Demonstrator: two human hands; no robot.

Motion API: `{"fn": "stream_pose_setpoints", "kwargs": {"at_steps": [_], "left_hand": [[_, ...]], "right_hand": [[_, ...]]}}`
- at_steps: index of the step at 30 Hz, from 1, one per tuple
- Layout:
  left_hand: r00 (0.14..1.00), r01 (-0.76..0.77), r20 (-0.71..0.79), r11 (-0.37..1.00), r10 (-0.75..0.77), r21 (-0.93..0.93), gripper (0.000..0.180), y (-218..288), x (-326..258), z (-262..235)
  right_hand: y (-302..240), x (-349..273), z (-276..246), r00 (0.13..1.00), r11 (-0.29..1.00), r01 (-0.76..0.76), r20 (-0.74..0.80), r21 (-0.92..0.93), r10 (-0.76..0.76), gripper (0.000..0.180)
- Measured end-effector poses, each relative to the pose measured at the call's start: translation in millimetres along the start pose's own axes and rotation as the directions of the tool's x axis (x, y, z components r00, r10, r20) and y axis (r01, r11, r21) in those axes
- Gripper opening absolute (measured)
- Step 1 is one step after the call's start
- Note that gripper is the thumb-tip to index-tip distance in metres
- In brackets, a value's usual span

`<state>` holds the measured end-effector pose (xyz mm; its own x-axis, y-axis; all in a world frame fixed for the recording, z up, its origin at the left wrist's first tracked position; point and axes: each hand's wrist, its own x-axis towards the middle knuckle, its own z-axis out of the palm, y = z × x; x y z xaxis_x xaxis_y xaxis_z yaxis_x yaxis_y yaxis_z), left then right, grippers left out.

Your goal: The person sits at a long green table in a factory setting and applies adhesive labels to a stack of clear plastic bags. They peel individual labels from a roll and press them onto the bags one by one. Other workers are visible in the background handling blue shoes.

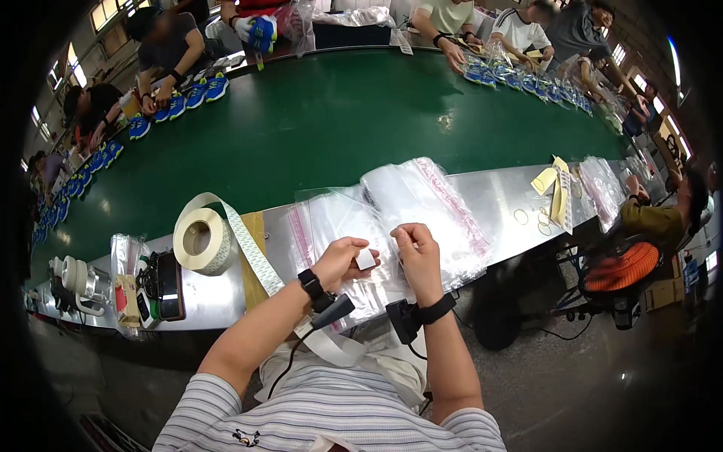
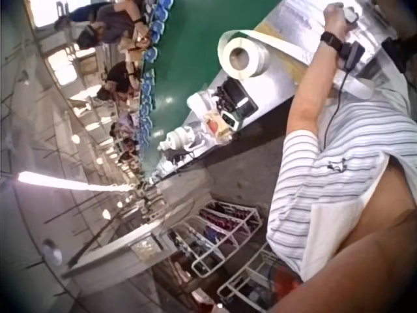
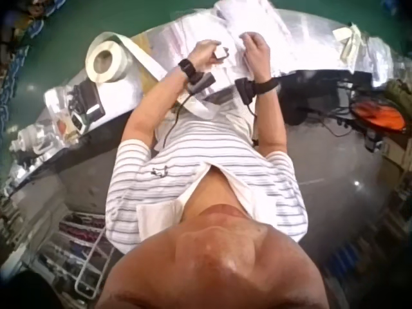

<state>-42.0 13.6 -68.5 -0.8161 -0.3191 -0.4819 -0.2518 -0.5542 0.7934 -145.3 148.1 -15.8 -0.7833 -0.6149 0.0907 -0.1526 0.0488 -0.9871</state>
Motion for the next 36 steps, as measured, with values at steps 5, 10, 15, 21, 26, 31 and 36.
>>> {"fn": "stream_pose_setpoints", "kwargs": {"at_steps": [5, 10, 15, 21, 26, 31, 36], "left_hand": [[0.949, 0.231, 0.287, 0.903, -0.128, -0.363, 0.033, 18, -9, -2], [0.893, 0.316, 0.450, 0.733, -0.016, -0.602, 0.080, 34, -67, -44], [0.953, 0.171, 0.303, 0.859, -0.019, -0.482, 0.067, 27, -127, -61], [0.932, 0.107, 0.359, 0.920, 0.038, -0.377, 0.046, 1, -115, -61], [0.994, 0.091, 0.090, 0.883, -0.056, -0.461, 0.040, -8, -109, -55], [0.972, 0.190, 0.171, 0.969, -0.162, -0.157, 0.046, -16, -182, -89], [0.950, 0.309, -0.144, 0.891, -0.276, 0.332, 0.049, -58, -191, -100]], "right_hand": [[-9, -30, 3, 0.878, 0.996, -0.089, 0.473, 0.024, 0.067, 0.059], [-12, -69, 1, 0.778, 0.691, 0.572, 0.559, -0.442, -0.287, 0.082], [1, -75, 21, 0.678, 0.408, 0.734, 0.606, -0.543, -0.415, 0.048], [-1, -46, 16, 0.886, 0.958, -0.267, 0.365, -0.101, 0.286, 0.019], [-4, -9, -67, 0.954, 0.995, -0.062, -0.297, -0.079, 0.036, 0.016], [21, -28, -114, 0.889, 0.446, -0.081, -0.267, -0.891, -0.372, 0.010], [-4, -62, -47, 0.894, 0.640, 0.229, -0.103, -0.734, -0.437, 0.014]]}}
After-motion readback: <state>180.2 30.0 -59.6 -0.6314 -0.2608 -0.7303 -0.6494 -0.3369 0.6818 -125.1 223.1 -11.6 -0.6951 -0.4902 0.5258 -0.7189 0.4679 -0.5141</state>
